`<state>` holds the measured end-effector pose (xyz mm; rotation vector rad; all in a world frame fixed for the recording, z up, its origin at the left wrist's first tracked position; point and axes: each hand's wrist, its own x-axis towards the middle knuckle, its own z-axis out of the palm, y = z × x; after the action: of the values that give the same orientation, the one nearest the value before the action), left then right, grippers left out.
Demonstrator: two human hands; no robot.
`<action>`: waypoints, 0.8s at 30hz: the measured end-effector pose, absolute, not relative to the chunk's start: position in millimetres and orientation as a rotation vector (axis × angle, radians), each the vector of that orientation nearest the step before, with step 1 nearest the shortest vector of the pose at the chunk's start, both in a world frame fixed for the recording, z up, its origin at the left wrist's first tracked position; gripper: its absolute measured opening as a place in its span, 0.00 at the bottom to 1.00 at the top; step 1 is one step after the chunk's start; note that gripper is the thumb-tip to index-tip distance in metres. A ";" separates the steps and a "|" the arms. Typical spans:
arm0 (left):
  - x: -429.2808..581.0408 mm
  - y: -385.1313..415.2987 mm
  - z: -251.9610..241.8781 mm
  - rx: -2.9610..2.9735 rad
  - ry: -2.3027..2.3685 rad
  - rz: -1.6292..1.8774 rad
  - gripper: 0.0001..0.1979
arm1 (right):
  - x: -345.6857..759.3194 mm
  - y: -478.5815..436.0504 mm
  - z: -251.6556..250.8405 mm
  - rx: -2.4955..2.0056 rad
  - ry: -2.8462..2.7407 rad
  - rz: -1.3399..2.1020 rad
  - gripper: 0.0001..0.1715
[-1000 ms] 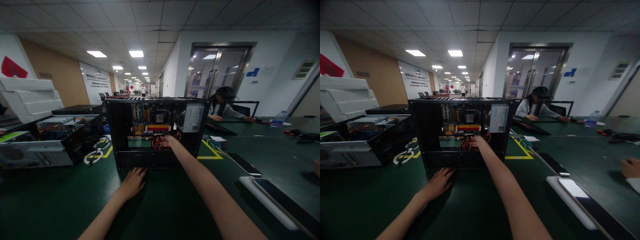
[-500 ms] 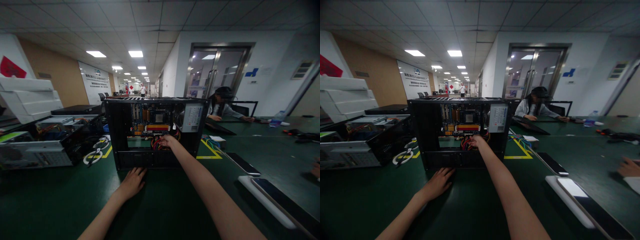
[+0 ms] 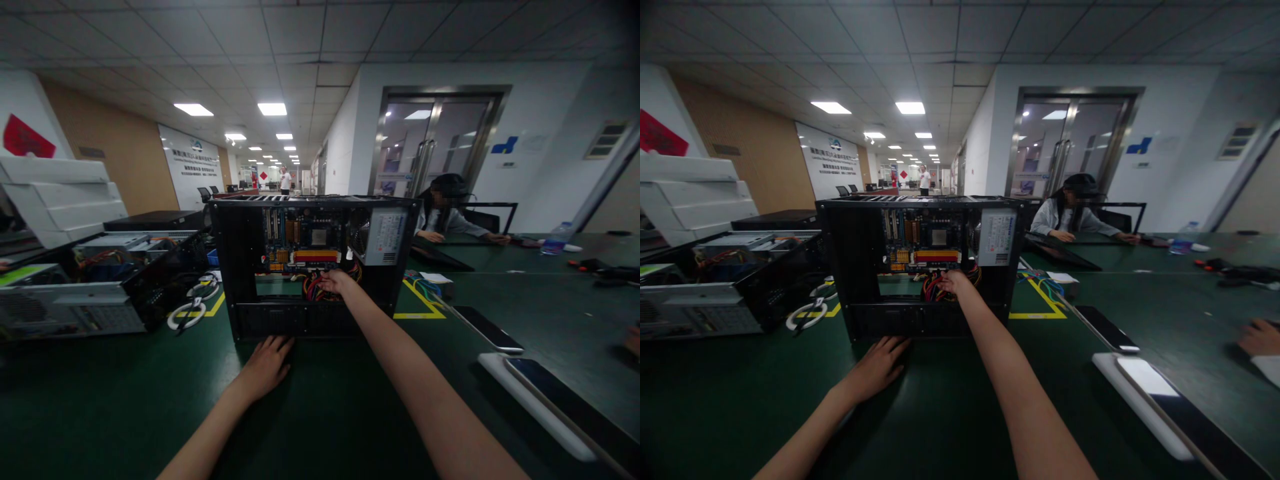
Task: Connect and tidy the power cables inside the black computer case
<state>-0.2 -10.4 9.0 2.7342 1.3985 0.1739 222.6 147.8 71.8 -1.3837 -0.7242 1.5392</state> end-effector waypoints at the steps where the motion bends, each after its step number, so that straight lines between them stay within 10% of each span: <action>1: -0.2 -10.2 8.6 2.737 1.395 0.175 0.26 | 223.0 148.0 71.6 -1.383 -0.729 1.538 0.03; 24: -0.2 -10.2 10.6 2.721 1.394 0.179 0.26 | 222.9 137.9 74.3 -1.466 -0.877 1.553 0.03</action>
<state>-0.2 -10.2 10.6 2.7210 1.3941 0.1790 222.9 137.9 74.3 -1.4662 -0.8769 1.5534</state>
